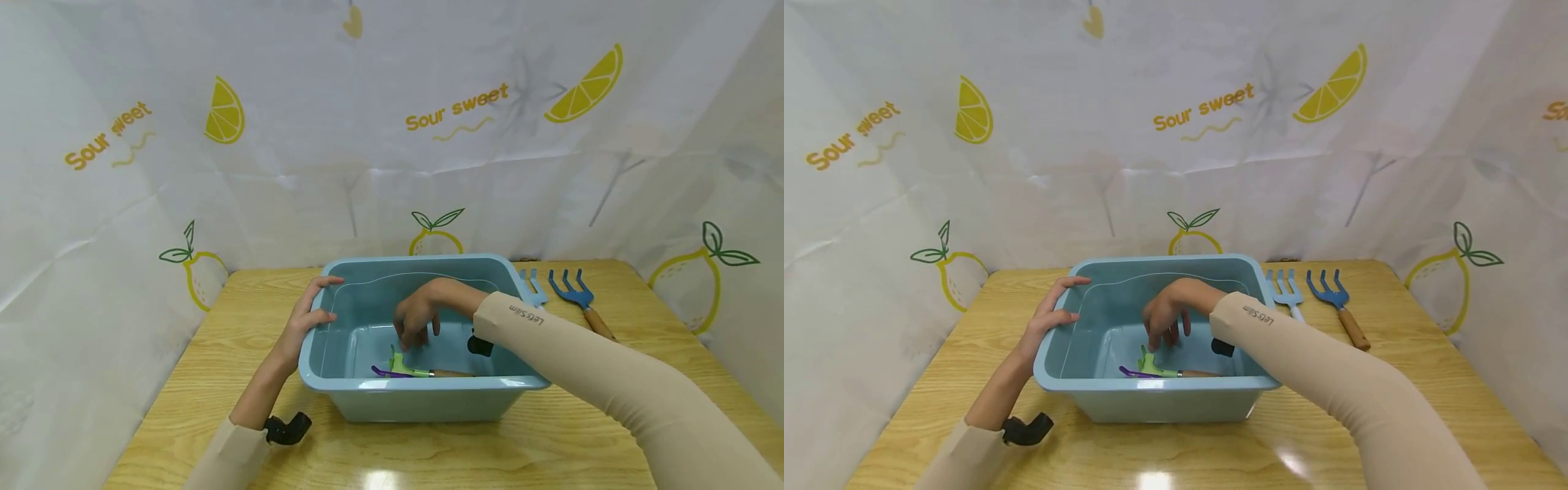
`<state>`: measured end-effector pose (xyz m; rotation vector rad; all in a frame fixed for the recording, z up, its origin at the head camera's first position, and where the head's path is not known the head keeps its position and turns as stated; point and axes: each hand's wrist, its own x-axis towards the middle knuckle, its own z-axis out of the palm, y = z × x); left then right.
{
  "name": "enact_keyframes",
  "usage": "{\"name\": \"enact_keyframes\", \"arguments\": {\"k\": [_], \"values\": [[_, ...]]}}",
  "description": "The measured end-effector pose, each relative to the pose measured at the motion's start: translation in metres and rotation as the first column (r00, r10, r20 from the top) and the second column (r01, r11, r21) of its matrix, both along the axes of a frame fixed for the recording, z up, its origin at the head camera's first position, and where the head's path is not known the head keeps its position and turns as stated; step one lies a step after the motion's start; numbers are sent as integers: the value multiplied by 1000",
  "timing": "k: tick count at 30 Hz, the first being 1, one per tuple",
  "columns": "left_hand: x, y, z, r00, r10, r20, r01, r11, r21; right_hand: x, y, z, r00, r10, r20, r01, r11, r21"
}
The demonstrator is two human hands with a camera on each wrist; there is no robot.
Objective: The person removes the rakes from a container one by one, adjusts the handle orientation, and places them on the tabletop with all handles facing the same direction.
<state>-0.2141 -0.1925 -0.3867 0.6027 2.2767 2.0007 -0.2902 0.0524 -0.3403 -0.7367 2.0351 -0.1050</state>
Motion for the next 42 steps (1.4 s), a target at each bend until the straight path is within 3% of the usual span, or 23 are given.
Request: {"name": "enact_keyframes", "arguments": {"k": [6, 13, 28, 33, 36, 42], "values": [[1, -2, 1, 1000, -4, 5, 4, 1000, 4, 1, -3, -3, 999, -25, 22, 25, 1000, -5], [2, -2, 1, 1000, 3, 6, -3, 1000, 7, 4, -8, -11, 999, 26, 36, -28, 997, 76], [1, -1, 0, 1000, 6, 8, -6, 1000, 2, 15, -12, -19, 995, 32, 91, -42, 993, 112], [0, 0, 0, 1000, -1, 8, 0, 1000, 10, 19, -14, -22, 995, 58, 80, -68, 989, 129], [0, 0, 1, 1000, 1, 7, -1, 1000, 8, 20, -16, -24, 997, 33, 66, -43, 989, 144], [-1, 1, 0, 1000, 10, 10, -10, 1000, 4, 25, -19, -26, 998, 55, -31, -46, 973, 225]]}}
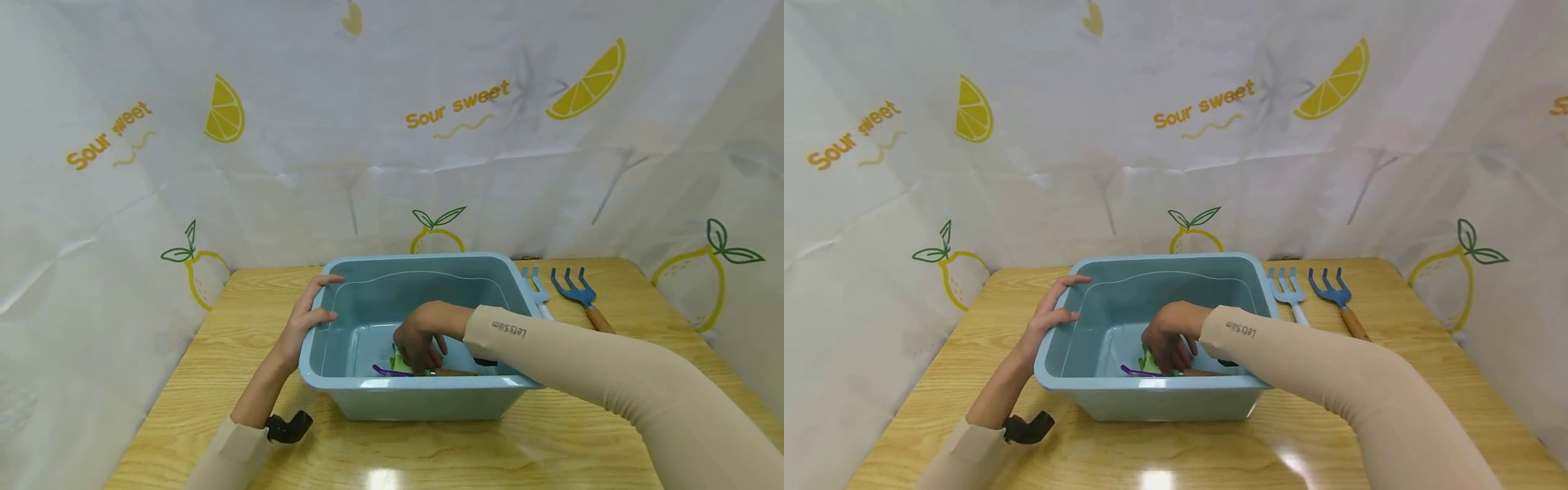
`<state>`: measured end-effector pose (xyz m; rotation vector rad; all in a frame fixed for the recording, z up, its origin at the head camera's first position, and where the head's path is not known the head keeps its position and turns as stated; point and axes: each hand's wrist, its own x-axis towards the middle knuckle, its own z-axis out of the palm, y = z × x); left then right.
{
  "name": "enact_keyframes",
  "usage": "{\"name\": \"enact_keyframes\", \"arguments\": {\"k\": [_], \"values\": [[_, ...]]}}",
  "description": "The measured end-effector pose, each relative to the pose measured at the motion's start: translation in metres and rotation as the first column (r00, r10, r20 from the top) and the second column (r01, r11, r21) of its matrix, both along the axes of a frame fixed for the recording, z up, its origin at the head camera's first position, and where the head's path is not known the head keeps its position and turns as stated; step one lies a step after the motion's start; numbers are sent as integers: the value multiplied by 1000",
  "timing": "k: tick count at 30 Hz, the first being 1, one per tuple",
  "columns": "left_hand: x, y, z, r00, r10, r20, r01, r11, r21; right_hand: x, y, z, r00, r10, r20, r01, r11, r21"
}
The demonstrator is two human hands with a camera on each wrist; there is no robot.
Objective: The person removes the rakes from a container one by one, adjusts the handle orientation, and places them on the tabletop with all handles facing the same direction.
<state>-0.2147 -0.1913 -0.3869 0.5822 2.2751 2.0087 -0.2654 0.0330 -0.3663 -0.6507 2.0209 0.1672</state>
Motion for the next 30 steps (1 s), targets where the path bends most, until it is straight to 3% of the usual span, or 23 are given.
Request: {"name": "enact_keyframes", "arguments": {"k": [9, 24, 26, 30], "values": [[0, 1, 0, 1000, 14, 5, -14, 1000, -9, 6, -3, -4, 986, 134, -102, -121, 985, 125], [2, 0, 0, 1000, 3, 20, -3, 1000, 7, 13, -7, -2, 958, 230, -169, -188, 954, 233], [2, 0, 0, 1000, 3, 19, -3, 1000, 7, 16, -6, -1, 941, 268, -205, -218, 947, 236], [3, 0, 0, 1000, 3, 19, -3, 1000, 4, 19, -3, 2, 875, 356, -328, -284, 926, 248]]}}
